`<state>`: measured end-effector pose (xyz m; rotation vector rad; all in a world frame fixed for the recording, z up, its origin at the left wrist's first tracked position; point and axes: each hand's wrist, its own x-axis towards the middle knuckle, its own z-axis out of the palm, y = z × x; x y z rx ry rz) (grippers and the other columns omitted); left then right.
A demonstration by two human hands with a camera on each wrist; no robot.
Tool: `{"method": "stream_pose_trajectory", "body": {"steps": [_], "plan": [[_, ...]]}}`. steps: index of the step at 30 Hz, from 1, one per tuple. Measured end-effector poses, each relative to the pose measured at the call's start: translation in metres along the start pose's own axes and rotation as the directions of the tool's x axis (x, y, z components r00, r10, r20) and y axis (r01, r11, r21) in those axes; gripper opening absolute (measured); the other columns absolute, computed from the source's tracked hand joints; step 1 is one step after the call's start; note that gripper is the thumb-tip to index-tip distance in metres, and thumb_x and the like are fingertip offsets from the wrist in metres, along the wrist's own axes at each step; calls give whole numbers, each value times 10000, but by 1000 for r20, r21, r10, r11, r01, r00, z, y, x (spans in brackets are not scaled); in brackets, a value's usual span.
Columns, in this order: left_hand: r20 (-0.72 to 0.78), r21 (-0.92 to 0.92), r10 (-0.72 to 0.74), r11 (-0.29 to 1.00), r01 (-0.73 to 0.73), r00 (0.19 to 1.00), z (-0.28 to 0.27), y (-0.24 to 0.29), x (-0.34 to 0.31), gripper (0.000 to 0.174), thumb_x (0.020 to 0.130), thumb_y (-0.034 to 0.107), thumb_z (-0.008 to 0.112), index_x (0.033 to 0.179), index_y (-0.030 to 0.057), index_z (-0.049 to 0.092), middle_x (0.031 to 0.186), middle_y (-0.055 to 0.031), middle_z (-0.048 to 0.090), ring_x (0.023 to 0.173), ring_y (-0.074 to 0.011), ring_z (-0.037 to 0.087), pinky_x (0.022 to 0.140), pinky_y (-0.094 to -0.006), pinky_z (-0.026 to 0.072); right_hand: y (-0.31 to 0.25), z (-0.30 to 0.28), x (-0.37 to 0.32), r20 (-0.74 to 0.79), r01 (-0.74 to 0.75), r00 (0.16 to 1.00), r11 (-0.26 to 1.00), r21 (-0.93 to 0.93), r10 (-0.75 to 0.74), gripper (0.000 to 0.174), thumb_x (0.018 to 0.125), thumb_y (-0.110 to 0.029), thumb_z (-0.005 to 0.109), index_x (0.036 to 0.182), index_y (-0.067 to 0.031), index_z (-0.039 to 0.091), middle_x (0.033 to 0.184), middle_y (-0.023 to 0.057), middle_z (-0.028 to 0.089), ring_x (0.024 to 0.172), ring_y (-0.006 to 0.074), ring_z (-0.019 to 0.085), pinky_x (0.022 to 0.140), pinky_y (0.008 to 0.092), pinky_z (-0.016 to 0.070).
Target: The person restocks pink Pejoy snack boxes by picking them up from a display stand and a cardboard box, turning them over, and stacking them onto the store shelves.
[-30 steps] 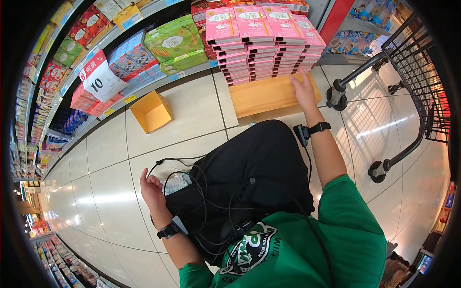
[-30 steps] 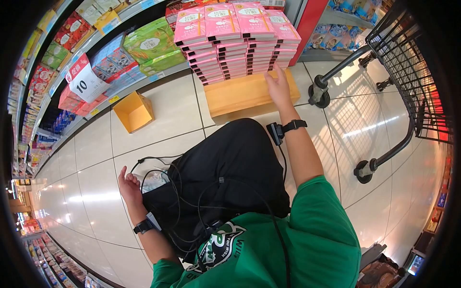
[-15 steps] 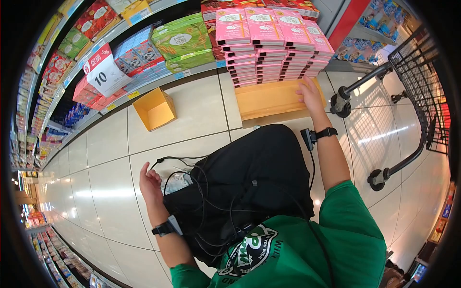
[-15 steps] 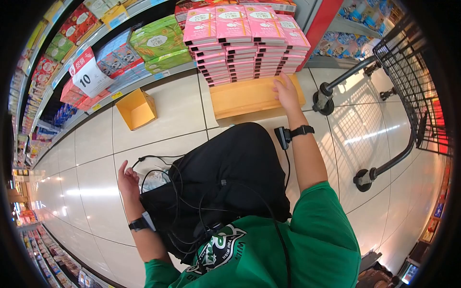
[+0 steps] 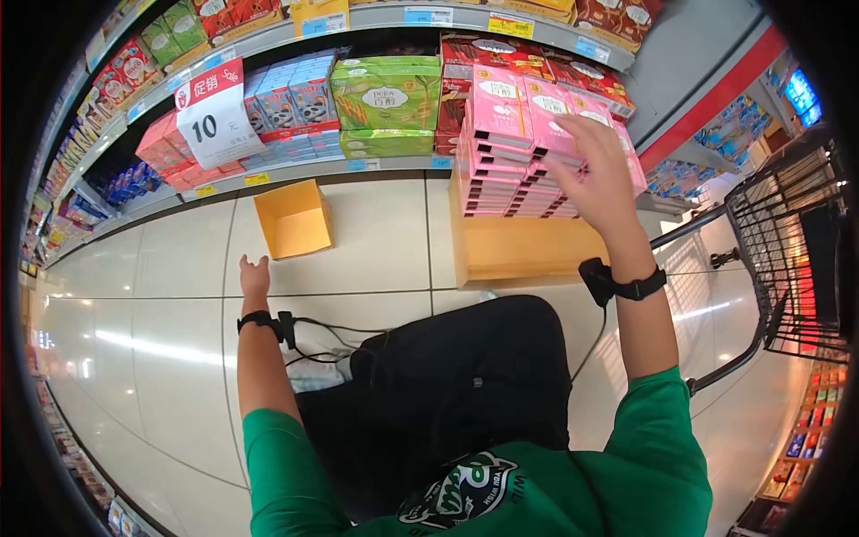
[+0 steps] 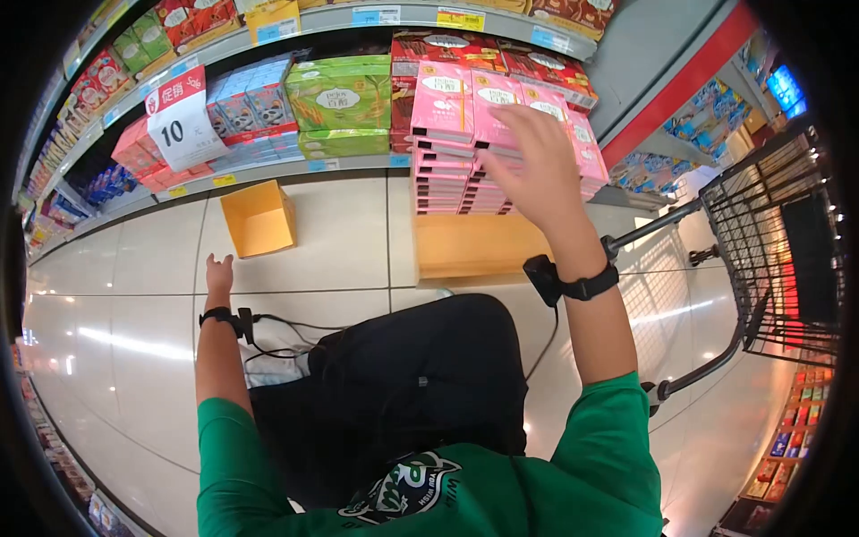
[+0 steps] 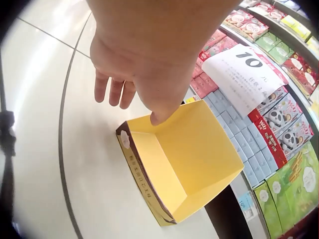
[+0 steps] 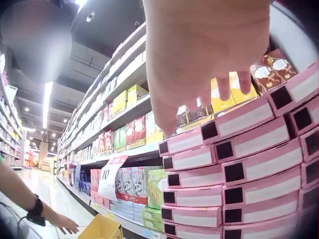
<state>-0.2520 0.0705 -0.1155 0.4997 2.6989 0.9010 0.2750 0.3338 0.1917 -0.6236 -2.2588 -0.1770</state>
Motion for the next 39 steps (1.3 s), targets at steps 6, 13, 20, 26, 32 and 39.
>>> {"method": "stream_pose_trajectory", "body": {"steps": [6, 13, 20, 26, 32, 39], "plan": [[143, 153, 142, 975, -163, 980, 45, 6, 36, 606, 859, 301, 593, 1377, 41, 417, 1079, -219, 666, 1029, -355, 637, 862, -436, 505, 3, 28, 8, 204, 19, 979, 993, -114, 5, 465, 791, -291, 713, 1179, -59, 604, 1230, 131, 595, 1099, 344, 552, 952, 439, 421], [179, 221, 151, 957, -189, 972, 59, 45, -4, 317, 824, 269, 614, 1097, 112, 650, 1051, -163, 686, 987, -350, 648, 827, -442, 517, 106, -2, -56, -41, -627, 779, 779, -15, 626, 536, 860, -358, 685, 1250, -24, 533, 863, 99, 597, 803, 208, 579, 729, 315, 460], [562, 323, 135, 872, -367, 816, 71, 47, -100, 380, 761, 327, 611, 972, 17, 679, 1015, -227, 675, 1000, -377, 638, 871, -455, 507, 98, -14, -67, 314, -874, 341, 175, 454, 886, 570, 878, -362, 666, 1311, -29, 501, 711, 6, 545, 523, 56, 454, 442, 212, 316], [717, 336, -58, 902, -272, 694, 56, 66, -141, 476, 754, 371, 608, 1012, -24, 673, 938, -231, 688, 944, -355, 665, 836, -416, 522, 85, -32, -86, 391, -706, 376, -14, 708, 840, 446, 920, -291, 614, 1291, -65, 512, 723, -4, 566, 557, 69, 508, 453, 209, 338], [320, -198, 555, 832, -519, 768, 37, 90, -155, 707, 794, 338, 685, 1382, 65, 403, 1258, -238, 564, 1171, -365, 556, 957, -414, 469, -5, -40, -85, 449, -406, 543, -246, 880, 709, 266, 946, -180, 570, 1184, -64, 539, 804, 5, 610, 719, 109, 590, 573, 235, 429], [470, 67, 580, 728, -682, 665, 40, 134, -145, 435, 859, 266, 591, 1273, 144, 541, 1203, -178, 605, 1141, -346, 562, 937, -437, 473, -66, 42, -52, 690, -730, 683, 234, 642, 237, 435, 847, -159, 695, 1223, -69, 496, 955, 48, 649, 839, 126, 623, 643, 241, 477]]}}
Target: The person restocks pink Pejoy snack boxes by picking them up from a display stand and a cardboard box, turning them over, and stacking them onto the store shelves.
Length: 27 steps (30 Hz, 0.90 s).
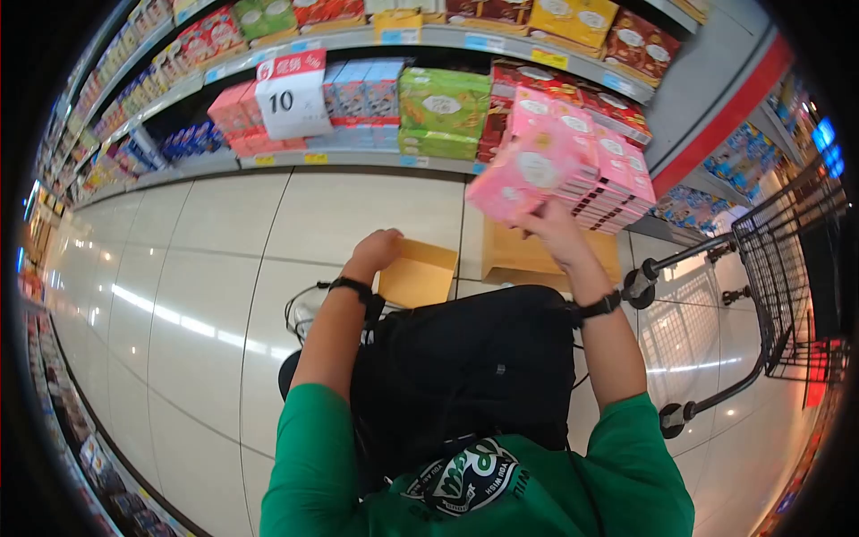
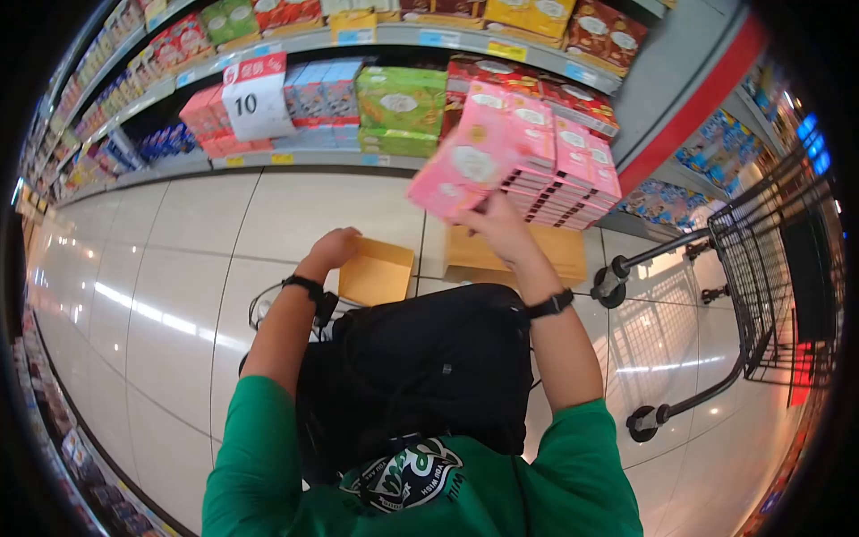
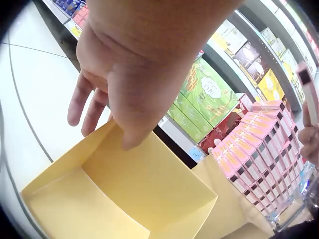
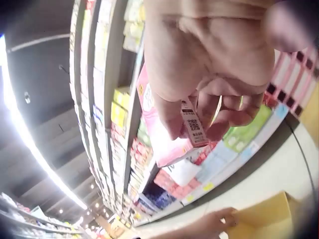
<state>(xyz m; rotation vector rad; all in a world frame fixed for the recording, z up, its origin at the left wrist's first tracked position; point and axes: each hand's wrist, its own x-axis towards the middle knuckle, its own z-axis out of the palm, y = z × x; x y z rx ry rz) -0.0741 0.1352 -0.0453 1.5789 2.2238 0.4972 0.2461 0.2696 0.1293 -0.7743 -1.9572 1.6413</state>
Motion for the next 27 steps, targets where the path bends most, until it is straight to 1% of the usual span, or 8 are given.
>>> {"method": "stream_pose_trajectory", "body": {"steps": [3, 5, 11, 13, 17, 19, 25, 27], "plan": [[96, 93, -149, 986, 140, 984, 5, -1, -2, 338, 882, 275, 543, 1176, 123, 610, 1120, -154, 648, 1076, -329, 598, 896, -438, 490, 30, 65, 39, 155, 38, 987, 995, 96, -53, 381, 841, -136, 695, 1175, -49, 535, 922, 48, 654, 783, 117, 616, 611, 232, 473], [58, 92, -240, 968, 234, 969, -1, -8, -11, 315, 891, 279, 524, 1128, 104, 636, 1075, -149, 666, 1037, -321, 620, 875, -434, 499, 66, 97, 65, 307, -202, 932, 979, -3, 193, 363, 846, -115, 679, 1174, -26, 550, 929, 56, 655, 743, 126, 616, 613, 236, 486], [-51, -363, -347, 880, 306, 937, -1, -52, -50, 300, 898, 227, 554, 1139, 57, 612, 966, -107, 681, 858, -197, 664, 626, -333, 538, 144, 151, 87, 356, -10, 929, 968, -249, 102, 430, 831, -92, 668, 1225, 17, 534, 945, 101, 646, 727, 161, 631, 658, 287, 522], [113, -736, -430, 570, 366, 896, -15, -35, -65, 347, 895, 225, 580, 1197, 54, 571, 1040, -68, 657, 833, -139, 639, 598, -297, 526, 159, 152, 93, 343, 60, 935, 913, -403, 91, 425, 814, -73, 671, 1207, 32, 550, 981, 127, 640, 797, 188, 638, 713, 311, 524], [219, -545, -291, 755, 365, 931, -19, -29, -60, 386, 886, 236, 622, 1221, 61, 545, 1117, -67, 635, 816, -152, 633, 629, -298, 522, 184, 146, 97, 230, 77, 973, 910, -407, 21, 383, 822, -163, 689, 1136, 25, 576, 1043, 178, 642, 1015, 276, 623, 864, 351, 488], [-30, -549, -193, 823, 145, 981, -12, -14, -56, 414, 853, 220, 673, 1212, 56, 548, 1090, -85, 645, 830, -172, 641, 683, -319, 524, 190, 148, 98, 218, -40, 970, 959, -280, 104, 487, 859, -73, 647, 1307, -11, 464, 1162, 138, 595, 1043, 220, 590, 886, 339, 484], [-106, -450, -222, 880, 152, 969, 17, 5, -47, 392, 812, 193, 713, 1156, 55, 586, 926, -122, 681, 813, -210, 661, 745, -339, 521, 216, 163, 99, 406, -47, 914, 983, 180, -30, 606, 887, -159, 667, 1389, 3, 368, 1312, 160, 512, 1130, 260, 572, 953, 337, 467], [-148, -437, -167, 895, 87, 975, 16, -2, -47, 362, 808, 183, 713, 1128, 54, 602, 907, -123, 683, 801, -213, 661, 741, -337, 521, 199, 160, 96, 448, -178, 884, 982, 63, 131, 644, 904, -134, 633, 1427, 27, 293, 1375, 189, 473, 1290, 253, 465, 1034, 335, 412]]}}
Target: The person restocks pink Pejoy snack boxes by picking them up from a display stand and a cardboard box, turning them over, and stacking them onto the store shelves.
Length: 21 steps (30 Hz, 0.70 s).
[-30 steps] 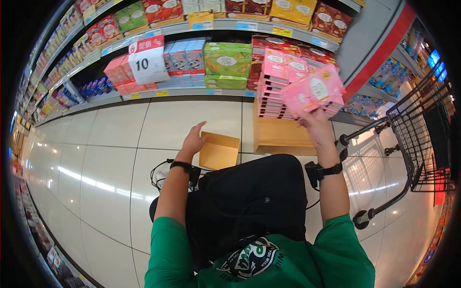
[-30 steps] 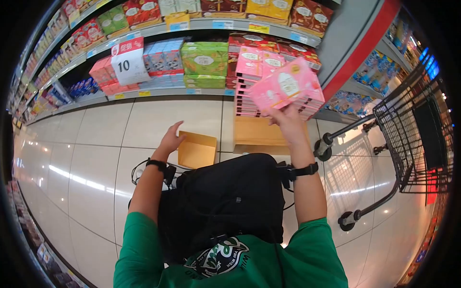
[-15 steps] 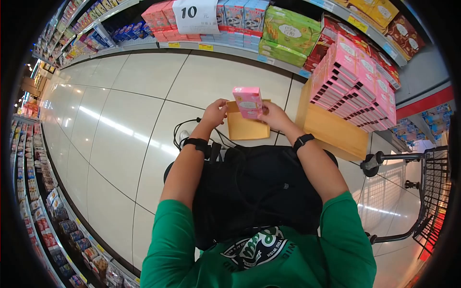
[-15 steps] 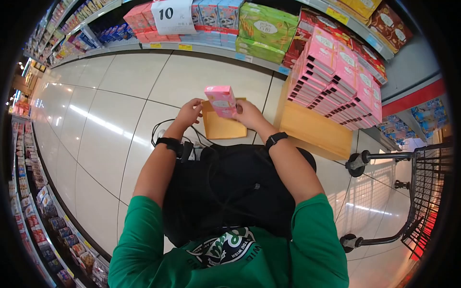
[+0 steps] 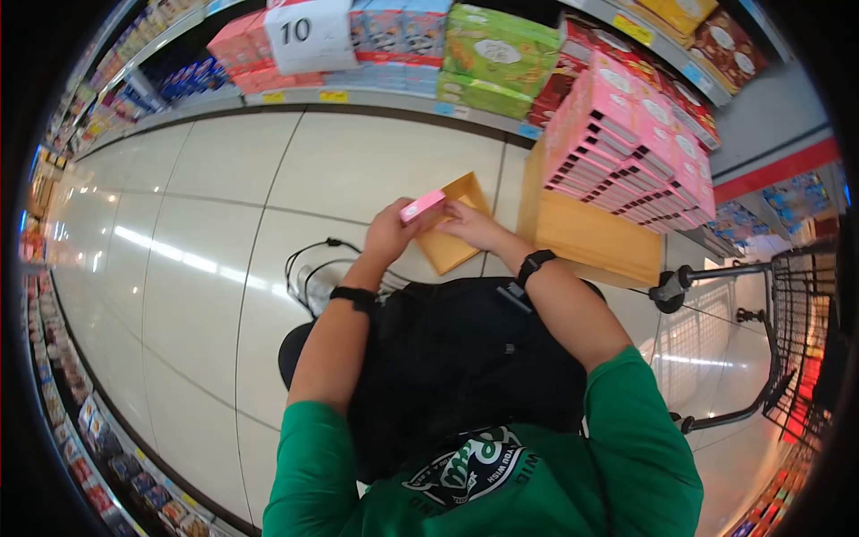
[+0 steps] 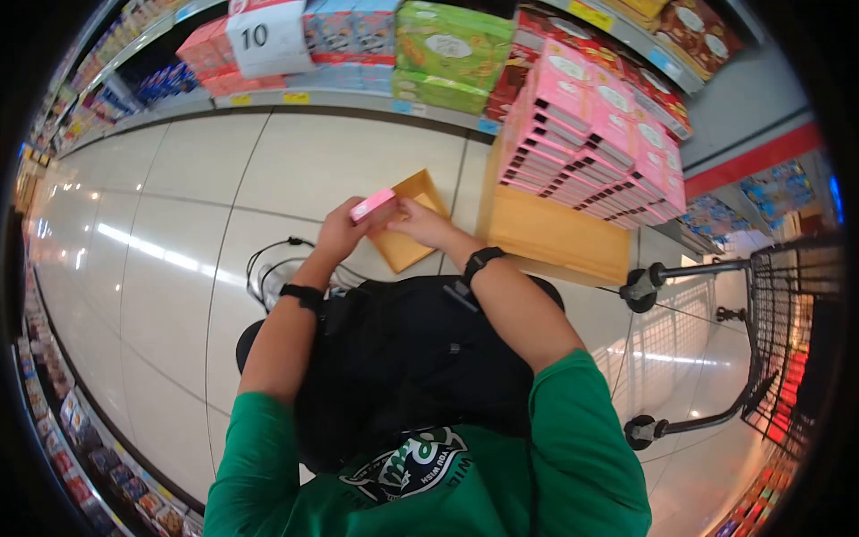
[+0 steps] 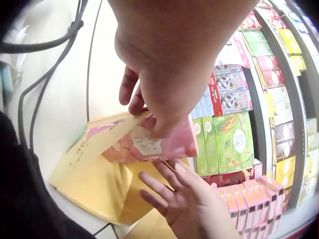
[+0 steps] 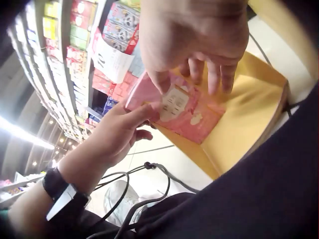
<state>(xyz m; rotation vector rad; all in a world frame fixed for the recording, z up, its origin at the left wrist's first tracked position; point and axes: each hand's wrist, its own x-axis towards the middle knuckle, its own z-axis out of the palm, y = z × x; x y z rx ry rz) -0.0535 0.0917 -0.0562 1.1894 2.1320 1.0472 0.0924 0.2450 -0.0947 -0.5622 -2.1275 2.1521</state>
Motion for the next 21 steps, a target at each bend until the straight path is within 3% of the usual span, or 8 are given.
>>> {"method": "stream_pose_trajectory", "body": {"steps": [6, 8, 11, 12, 14, 18, 20, 21], "plan": [[57, -35, 38, 999, -36, 998, -31, -14, 4, 309, 799, 125, 687, 1090, 41, 629, 896, -92, 682, 807, -182, 645, 758, -311, 510, -127, -4, -53, -302, 128, 916, 905, -405, -264, 337, 904, -159, 637, 1207, -22, 586, 1079, 78, 645, 909, 146, 610, 813, 285, 500], [57, -21, -12, 1000, 13, 998, -35, -24, 5, 331, 784, 133, 690, 1095, 34, 629, 908, -119, 691, 824, -222, 670, 763, -322, 520, -167, -19, -91, -495, 203, 763, 881, -427, -415, 204, 893, -151, 643, 1070, -50, 644, 889, 31, 646, 731, 97, 573, 665, 264, 490], [39, -55, -66, 996, 68, 997, -39, -26, 4, 349, 776, 134, 685, 1101, 22, 620, 913, -129, 690, 827, -223, 670, 772, -325, 519, -203, -72, -141, -653, 278, 370, 749, -601, -661, 98, 908, -125, 614, 971, -53, 637, 735, -6, 598, 652, 43, 512, 595, 232, 452], [33, -58, -61, 996, 63, 998, -40, -28, 5, 349, 776, 134, 685, 1101, 22, 620, 913, -129, 690, 827, -223, 670, 772, -325, 519, -219, -93, -159, -699, 115, 321, 759, -641, -639, 130, 909, -163, 629, 969, -48, 626, 743, 2, 584, 626, 58, 500, 587, 231, 448], [13, -61, -30, 998, 30, 999, -38, -35, 5, 353, 775, 135, 673, 1101, 15, 614, 913, -132, 690, 826, -222, 669, 768, -326, 518, -243, -137, -183, -819, -319, 292, 757, -570, -494, 375, 879, -356, 658, 1097, -57, 598, 914, 89, 654, 757, 178, 623, 692, 305, 501], [14, -58, -32, 998, 32, 999, -41, -34, 5, 346, 780, 140, 663, 1098, 14, 613, 916, -128, 691, 824, -219, 670, 761, -327, 518, -227, -196, -193, -807, -554, 350, 590, -588, -476, 694, 805, -569, 645, 1275, -73, 519, 1142, 194, 638, 1010, 333, 638, 846, 399, 491], [25, -64, -23, 998, 24, 999, -41, -43, 5, 349, 783, 145, 659, 1103, 14, 612, 919, -123, 692, 820, -218, 670, 752, -327, 518, -223, -206, -198, -851, -584, 441, 630, -513, -285, 889, 756, -672, 615, 1393, -84, 419, 1287, 245, 563, 1207, 400, 529, 968, 460, 423], [13, -67, -24, 997, 24, 1000, -41, -45, 5, 349, 783, 145, 659, 1103, 14, 612, 919, -123, 692, 820, -218, 670, 752, -327, 518, -214, -214, -202, -805, -630, 424, 504, -591, -414, 861, 778, -625, 630, 1398, -69, 414, 1125, 226, 648, 979, 340, 655, 810, 412, 511]]}}
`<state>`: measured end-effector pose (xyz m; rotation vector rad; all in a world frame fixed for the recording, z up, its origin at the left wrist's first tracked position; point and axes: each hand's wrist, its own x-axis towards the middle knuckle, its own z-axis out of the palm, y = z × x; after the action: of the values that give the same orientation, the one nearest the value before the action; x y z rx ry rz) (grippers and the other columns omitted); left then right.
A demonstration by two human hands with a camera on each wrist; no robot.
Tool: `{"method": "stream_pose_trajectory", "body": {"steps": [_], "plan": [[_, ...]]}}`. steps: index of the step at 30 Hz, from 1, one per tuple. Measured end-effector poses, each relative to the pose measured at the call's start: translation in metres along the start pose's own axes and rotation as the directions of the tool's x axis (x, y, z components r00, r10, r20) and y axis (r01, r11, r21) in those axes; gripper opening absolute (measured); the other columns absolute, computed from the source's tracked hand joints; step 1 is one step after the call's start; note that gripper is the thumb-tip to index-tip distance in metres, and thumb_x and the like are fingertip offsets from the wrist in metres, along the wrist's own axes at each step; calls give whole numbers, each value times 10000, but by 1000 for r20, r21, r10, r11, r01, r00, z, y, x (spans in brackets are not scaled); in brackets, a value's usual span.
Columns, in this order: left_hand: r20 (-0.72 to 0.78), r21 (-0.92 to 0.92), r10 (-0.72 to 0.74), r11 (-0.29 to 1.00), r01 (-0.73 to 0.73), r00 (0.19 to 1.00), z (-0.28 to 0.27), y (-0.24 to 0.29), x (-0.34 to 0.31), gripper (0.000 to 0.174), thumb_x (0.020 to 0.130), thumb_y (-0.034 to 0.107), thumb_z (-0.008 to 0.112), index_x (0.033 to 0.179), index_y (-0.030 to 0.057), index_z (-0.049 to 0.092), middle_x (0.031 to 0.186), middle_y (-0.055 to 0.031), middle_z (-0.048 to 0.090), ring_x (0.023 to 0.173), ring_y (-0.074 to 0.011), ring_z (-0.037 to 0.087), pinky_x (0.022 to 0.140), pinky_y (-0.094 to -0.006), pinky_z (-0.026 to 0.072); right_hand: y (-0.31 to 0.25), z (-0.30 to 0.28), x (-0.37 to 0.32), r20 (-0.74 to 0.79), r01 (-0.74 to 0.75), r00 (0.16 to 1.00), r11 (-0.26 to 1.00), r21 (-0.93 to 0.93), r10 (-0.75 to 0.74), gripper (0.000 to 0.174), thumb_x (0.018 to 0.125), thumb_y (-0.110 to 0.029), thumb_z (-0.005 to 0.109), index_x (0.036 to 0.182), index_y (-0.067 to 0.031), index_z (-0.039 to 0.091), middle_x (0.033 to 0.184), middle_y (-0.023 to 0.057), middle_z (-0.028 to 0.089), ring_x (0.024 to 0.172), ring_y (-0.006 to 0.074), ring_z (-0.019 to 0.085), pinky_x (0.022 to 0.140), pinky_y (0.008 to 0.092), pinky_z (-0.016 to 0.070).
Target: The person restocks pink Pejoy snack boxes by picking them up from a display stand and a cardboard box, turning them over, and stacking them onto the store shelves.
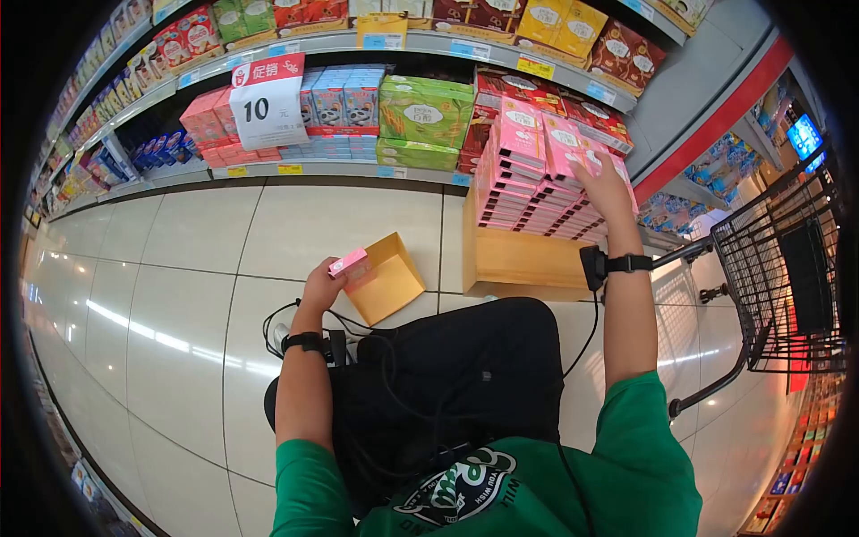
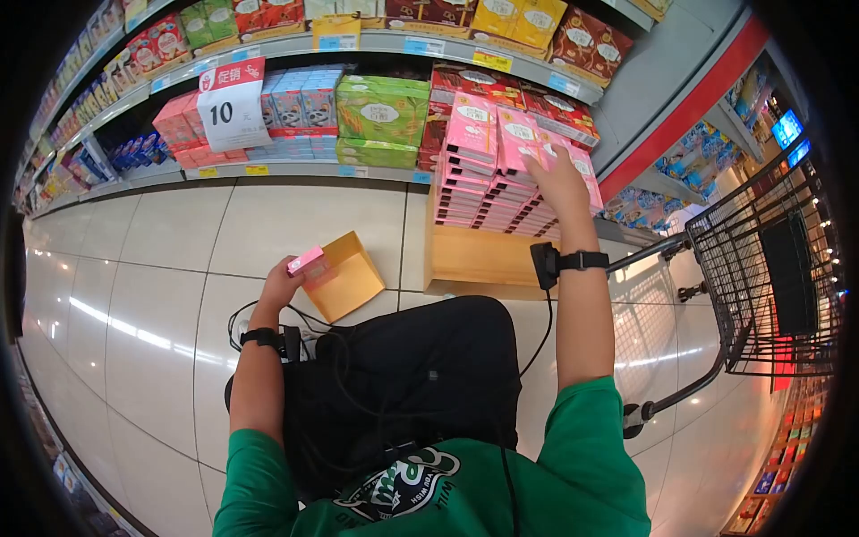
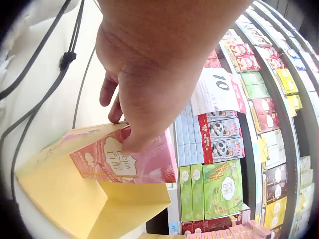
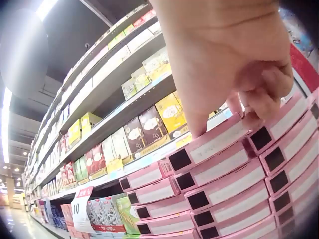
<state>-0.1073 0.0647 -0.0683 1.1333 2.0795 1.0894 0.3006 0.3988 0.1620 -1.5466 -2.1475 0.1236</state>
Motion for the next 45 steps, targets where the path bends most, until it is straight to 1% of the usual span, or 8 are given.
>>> {"method": "stream_pose_trajectory", "body": {"steps": [4, 8, 12, 15, 18, 21, 32, 45], "plan": [[-50, -27, -6, 1000, 4, 999, 0, -16, 0, 343, 781, 146, 656, 1100, 25, 621, 932, -119, 692, 842, -214, 666, 769, -322, 512, -3, -12, -17, 217, -254, 957, 918, 306, 193, 839, 781, -534, 679, 1390, -26, 407, 728, 86, 648, 486, 140, 548, 435, 281, 431], [-35, -89, -30, 996, 26, 999, -2, -10, -3, 350, 774, 155, 663, 1101, 35, 626, 956, -123, 689, 883, -225, 658, 797, -332, 505, 2, -14, -44, 209, -299, 952, 814, 499, 222, 759, 815, -467, 682, 1373, -25, 422, 714, 63, 633, 481, 143, 547, 423, 279, 407], [-42, -42, -12, 999, 11, 999, -2, -12, 1, 357, 771, 155, 662, 1106, 35, 625, 965, -121, 689, 902, -234, 654, 810, -344, 503, 39, -2, -80, 428, -415, 899, -132, 900, 93, 533, 888, -332, 648, 1314, -66, 471, 805, 41, 635, 629, 121, 590, 522, 236, 428], [-12, -42, 33, 999, -34, 999, 0, -8, -1, 351, 774, 147, 652, 1107, 38, 625, 970, -122, 686, 921, -236, 648, 833, -343, 496, 2, -19, -124, 405, -399, 914, -226, 889, -20, 447, 887, -303, 647, 1249, -75, 519, 935, 53, 639, 774, 133, 598, 585, 249, 439], [22, -107, -4, 994, 6, 1000, 2, 3, -1, 351, 777, 147, 647, 1109, 38, 622, 984, -124, 681, 935, -234, 641, 851, -340, 490, -68, -35, -146, 313, -309, 942, 45, 950, -119, 383, 886, -273, 638, 1198, -73, 543, 1007, 53, 626, 847, 155, 581, 622, 275, 444], [64, -163, -11, 986, 21, 998, 6, 1, 1, 348, 781, 143, 634, 1111, 34, 618, 1000, -122, 675, 955, -231, 632, 868, -337, 482, -53, -13, -113, 286, -368, 826, -80, 926, -486, 538, 883, -271, 631, 1336, -43, 453, 1244, 119, 565, 986, 194, 566, 681, 300, 462], [-21, -371, -119, 923, 103, 993, -1, -19, 22, 343, 803, 94, 554, 1132, -1, 577, 1010, -110, 651, 941, -200, 607, 863, -323, 472, -168, 155, -98, 557, -289, 555, 484, 826, -618, 257, 835, -207, 736, 967, -10, 638, 839, 28, 646, 739, 143, 612, 676, 290, 506], [119, -392, -139, 903, 175, 983, -2, 7, 19, 294, 814, 68, 531, 1101, 28, 582, 985, -53, 623, 953, -150, 560, 878, -287, 437, -162, 244, -133, 410, 301, 687, 748, 591, -600, 383, 776, -262, 736, 1048, -14, 632, 875, 141, 642, 768, 275, 623, 722, 364, 512]]}}
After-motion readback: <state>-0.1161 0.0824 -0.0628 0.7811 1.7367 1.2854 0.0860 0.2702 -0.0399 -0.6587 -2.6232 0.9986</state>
